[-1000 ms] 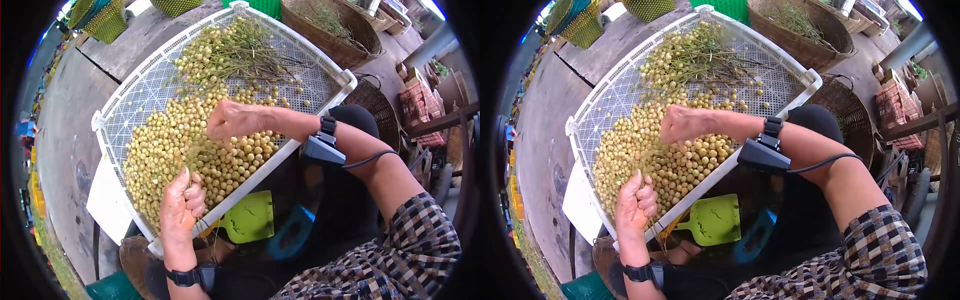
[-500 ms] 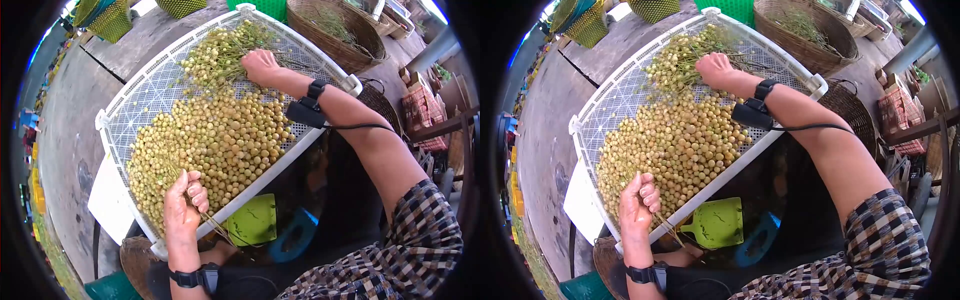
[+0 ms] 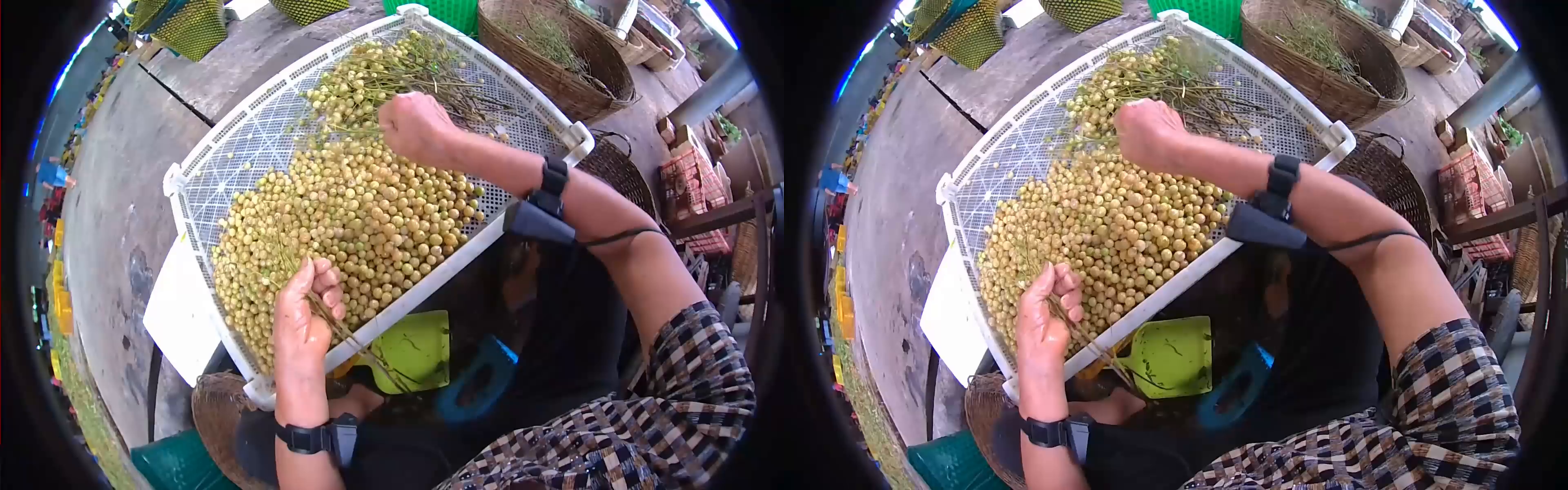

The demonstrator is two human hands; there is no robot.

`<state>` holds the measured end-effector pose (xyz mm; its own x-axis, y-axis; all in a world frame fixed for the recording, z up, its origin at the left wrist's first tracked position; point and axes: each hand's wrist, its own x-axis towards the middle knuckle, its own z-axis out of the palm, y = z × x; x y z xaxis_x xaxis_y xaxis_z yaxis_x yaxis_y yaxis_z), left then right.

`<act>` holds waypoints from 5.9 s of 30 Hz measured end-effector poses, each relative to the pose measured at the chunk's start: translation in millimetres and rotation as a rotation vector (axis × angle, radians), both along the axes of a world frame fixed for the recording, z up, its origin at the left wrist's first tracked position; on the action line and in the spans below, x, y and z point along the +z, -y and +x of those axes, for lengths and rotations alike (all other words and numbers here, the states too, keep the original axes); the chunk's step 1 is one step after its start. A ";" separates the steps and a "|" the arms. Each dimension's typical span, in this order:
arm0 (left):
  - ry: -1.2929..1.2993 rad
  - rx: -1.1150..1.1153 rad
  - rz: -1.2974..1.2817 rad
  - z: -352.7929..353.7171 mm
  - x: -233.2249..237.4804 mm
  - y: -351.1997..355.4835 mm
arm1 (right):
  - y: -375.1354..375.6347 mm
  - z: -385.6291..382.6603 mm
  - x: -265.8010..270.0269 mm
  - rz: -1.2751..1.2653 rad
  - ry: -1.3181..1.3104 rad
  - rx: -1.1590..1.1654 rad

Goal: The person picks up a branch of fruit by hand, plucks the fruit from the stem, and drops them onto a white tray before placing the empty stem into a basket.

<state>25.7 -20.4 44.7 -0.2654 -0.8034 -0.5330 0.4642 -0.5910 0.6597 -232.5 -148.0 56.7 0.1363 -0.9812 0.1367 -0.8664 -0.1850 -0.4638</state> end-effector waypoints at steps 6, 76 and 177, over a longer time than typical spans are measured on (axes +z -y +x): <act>0.093 0.049 -0.045 -12.0 -0.2 -2.4 | -71.1 36.3 6.4 -0.220 -0.017 0.090; -0.022 -0.186 0.007 -7.9 23.0 -10.8 | -70.6 45.6 -23.9 0.697 1.445 0.508; 0.107 -0.169 0.155 14.3 11.7 -2.6 | -54.1 13.5 -27.9 0.411 0.737 0.375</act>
